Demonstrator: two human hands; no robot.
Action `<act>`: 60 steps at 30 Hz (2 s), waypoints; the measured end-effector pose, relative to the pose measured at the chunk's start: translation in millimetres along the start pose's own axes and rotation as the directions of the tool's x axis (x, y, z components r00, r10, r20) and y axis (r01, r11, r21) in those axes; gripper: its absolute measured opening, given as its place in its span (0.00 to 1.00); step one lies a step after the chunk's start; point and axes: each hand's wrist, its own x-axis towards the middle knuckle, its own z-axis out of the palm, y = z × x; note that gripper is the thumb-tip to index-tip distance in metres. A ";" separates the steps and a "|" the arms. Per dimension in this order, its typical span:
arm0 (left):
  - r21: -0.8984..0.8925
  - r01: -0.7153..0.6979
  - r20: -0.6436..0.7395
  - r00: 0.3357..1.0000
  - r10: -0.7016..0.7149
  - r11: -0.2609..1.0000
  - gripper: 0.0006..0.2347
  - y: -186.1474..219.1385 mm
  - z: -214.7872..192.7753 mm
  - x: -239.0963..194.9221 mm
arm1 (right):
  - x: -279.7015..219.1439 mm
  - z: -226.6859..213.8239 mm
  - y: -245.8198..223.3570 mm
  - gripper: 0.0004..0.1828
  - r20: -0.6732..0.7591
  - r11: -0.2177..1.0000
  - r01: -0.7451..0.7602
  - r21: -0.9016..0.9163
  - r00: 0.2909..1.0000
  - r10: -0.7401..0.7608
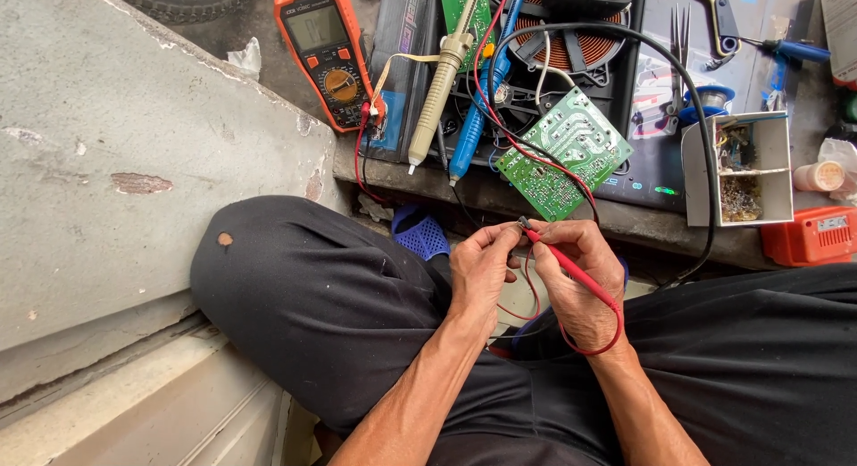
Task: The person sits on the ground and uses a multimeter to test a small black electronic component. They hold the component in one hand and touch the multimeter probes to its terminals while looking at the display. The person also handles a green circuit board and various tools on the workbench.
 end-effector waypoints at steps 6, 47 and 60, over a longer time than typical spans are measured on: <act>0.002 -0.022 -0.026 0.999 0.022 1.000 0.10 4.9 -1.4 -3.8 | -0.6 2.7 -1.1 0.05 0.001 0.999 0.024 -0.028 1.000 -0.024; 0.030 -0.084 -0.043 0.995 0.086 0.996 0.08 2.1 -0.5 -3.2 | 1.2 2.5 -7.2 0.06 -0.006 0.995 0.028 -0.096 1.000 -0.029; 0.029 -0.083 -0.039 0.996 0.084 0.996 0.09 3.9 -0.7 -4.8 | -1.5 3.8 -4.1 0.06 -0.016 0.997 0.032 -0.077 0.999 -0.033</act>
